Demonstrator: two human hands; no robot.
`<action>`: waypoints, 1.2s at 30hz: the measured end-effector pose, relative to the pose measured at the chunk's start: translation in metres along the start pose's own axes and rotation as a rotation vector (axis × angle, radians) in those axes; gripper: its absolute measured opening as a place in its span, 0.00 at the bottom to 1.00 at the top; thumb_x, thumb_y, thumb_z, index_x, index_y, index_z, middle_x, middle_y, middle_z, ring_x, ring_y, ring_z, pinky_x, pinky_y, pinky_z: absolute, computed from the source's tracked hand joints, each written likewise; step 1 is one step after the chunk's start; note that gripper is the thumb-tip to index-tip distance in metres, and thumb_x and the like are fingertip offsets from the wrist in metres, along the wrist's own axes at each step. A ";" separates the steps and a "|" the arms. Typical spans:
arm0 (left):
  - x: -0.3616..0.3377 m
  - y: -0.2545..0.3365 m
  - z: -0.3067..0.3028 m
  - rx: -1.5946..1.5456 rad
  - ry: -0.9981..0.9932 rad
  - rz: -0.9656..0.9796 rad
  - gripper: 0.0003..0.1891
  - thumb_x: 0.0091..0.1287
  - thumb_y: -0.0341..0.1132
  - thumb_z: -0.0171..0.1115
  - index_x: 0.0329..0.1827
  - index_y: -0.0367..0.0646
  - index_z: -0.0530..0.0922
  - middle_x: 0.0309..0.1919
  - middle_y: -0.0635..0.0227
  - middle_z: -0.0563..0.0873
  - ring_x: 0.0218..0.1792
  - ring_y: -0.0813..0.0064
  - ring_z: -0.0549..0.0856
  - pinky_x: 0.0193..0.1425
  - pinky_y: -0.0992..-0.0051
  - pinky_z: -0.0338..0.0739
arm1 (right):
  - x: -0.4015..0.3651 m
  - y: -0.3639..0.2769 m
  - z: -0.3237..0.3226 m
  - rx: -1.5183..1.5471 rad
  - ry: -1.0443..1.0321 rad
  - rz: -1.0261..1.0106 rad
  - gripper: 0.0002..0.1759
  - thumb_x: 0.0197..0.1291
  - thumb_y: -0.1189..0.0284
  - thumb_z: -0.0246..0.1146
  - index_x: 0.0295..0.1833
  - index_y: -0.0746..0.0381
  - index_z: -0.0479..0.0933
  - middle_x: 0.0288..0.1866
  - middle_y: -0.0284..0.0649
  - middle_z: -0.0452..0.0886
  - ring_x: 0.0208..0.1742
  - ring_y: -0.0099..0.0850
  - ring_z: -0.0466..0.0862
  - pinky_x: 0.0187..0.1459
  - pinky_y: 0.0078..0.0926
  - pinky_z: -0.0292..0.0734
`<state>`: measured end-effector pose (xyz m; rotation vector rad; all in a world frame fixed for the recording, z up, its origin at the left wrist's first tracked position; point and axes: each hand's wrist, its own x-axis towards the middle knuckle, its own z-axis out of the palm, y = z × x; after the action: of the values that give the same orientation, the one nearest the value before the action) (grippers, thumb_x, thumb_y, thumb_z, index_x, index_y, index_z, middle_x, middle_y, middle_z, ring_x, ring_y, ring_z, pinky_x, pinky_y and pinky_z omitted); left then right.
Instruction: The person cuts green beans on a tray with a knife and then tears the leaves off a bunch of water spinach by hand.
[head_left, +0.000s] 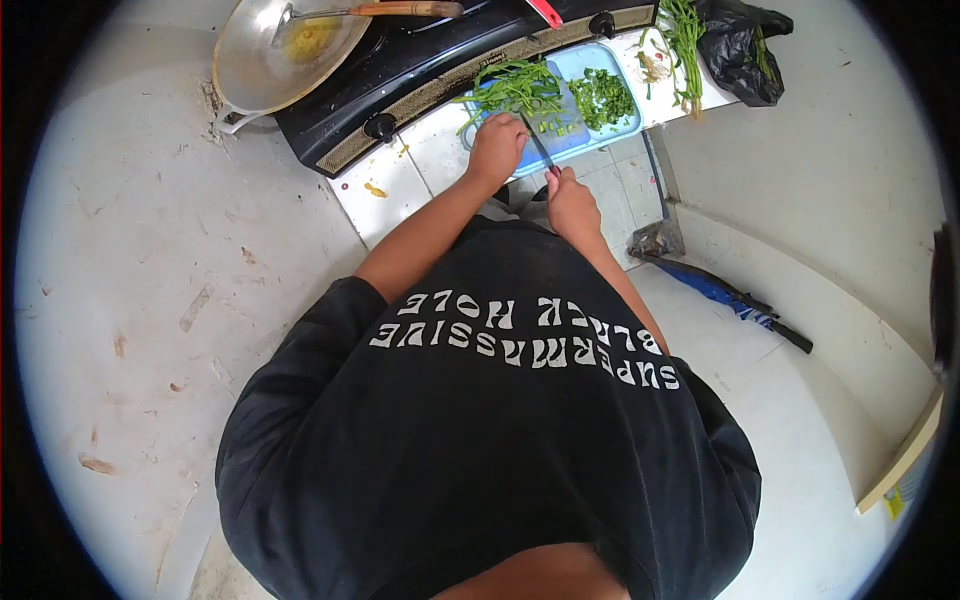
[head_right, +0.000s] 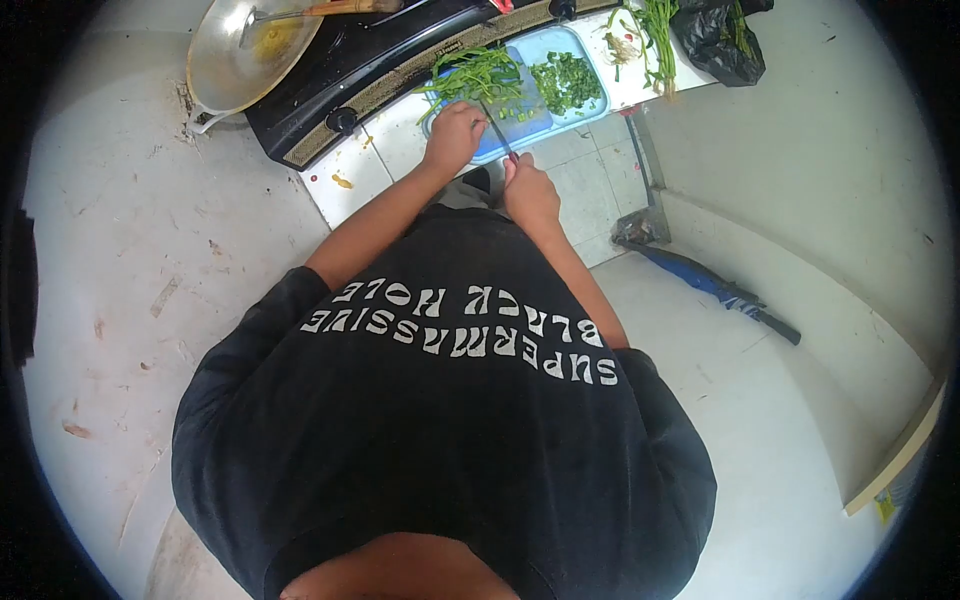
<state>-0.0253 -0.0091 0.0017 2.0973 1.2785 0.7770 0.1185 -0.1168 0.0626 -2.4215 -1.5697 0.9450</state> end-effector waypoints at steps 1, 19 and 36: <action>-0.001 0.003 0.000 0.017 0.014 -0.017 0.05 0.61 0.30 0.74 0.37 0.40 0.88 0.38 0.56 0.87 0.44 0.50 0.86 0.52 0.56 0.81 | -0.004 0.001 0.000 -0.022 -0.016 0.019 0.23 0.82 0.53 0.49 0.53 0.64 0.74 0.37 0.65 0.87 0.43 0.65 0.88 0.44 0.63 0.81; -0.008 -0.003 -0.004 0.052 0.002 0.016 0.06 0.63 0.29 0.71 0.40 0.39 0.87 0.40 0.56 0.86 0.47 0.50 0.84 0.54 0.56 0.80 | -0.010 0.005 -0.005 0.016 -0.039 -0.009 0.24 0.82 0.52 0.48 0.53 0.65 0.73 0.38 0.66 0.86 0.43 0.67 0.87 0.45 0.65 0.80; -0.006 -0.001 -0.002 0.089 -0.043 -0.027 0.05 0.64 0.30 0.71 0.41 0.40 0.86 0.40 0.57 0.87 0.48 0.50 0.84 0.56 0.56 0.80 | -0.004 0.003 0.000 0.015 -0.035 -0.026 0.23 0.82 0.53 0.49 0.53 0.65 0.73 0.37 0.65 0.86 0.42 0.66 0.88 0.43 0.63 0.82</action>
<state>-0.0293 -0.0140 0.0008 2.1502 1.3378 0.6710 0.1199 -0.1214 0.0631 -2.3814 -1.5962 0.9965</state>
